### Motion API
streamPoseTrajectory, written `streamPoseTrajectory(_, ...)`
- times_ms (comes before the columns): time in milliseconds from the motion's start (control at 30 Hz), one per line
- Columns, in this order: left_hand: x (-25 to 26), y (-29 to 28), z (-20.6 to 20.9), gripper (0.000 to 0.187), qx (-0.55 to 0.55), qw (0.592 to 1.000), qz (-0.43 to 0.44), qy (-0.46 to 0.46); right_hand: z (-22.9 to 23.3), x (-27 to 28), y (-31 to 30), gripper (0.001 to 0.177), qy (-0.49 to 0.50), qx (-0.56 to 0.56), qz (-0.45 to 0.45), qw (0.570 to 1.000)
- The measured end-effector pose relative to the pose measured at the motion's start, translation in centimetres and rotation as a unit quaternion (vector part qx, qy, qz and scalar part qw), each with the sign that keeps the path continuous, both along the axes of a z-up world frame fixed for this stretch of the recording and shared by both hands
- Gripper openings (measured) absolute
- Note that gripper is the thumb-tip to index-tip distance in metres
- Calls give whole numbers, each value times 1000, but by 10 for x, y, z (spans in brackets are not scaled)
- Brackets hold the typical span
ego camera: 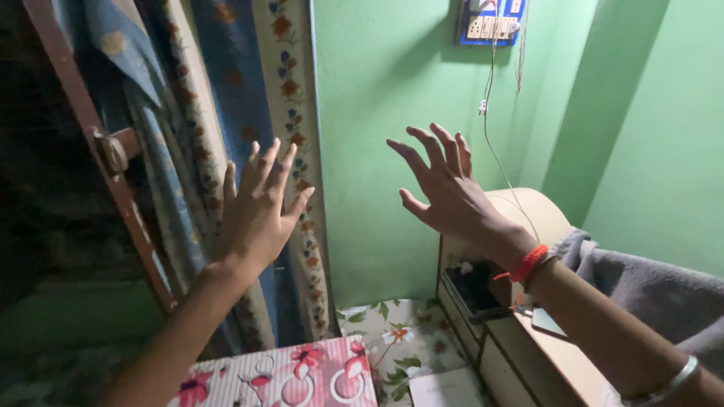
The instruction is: The person wipes a floral-patterned table and a curved wooden headboard with a white cloth. They then pick up a cardboard box and place it on the headboard. Finally, they assemble a small folding table by unfolding its legs and placing it on the bed.
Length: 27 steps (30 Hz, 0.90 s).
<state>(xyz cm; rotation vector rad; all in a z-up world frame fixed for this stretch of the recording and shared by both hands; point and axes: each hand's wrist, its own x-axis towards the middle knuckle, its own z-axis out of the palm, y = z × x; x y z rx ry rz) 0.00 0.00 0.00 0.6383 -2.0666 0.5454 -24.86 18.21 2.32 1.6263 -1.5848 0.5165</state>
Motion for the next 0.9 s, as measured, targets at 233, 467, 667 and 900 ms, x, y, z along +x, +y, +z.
streamPoseTrajectory(233, 6, -55, 24, 71, -58, 993, -85, -54, 7, 43, -32, 77, -51, -62, -28, 996)
streamPoseTrajectory(467, 0, -79, 22, 71, -28, 992, -120, -30, 15, 58, -62, 76, -48, -54, -51, 996)
streamPoseTrajectory(667, -11, -87, 8, 71, -16, 995, -94, -21, 14, 42, -84, 75, -36, -40, -11, 999)
streamPoseTrajectory(900, -57, -96, -5, 69, 11, 999, -53, 6, 14, -18, -111, 75, -19, -19, 24, 999)
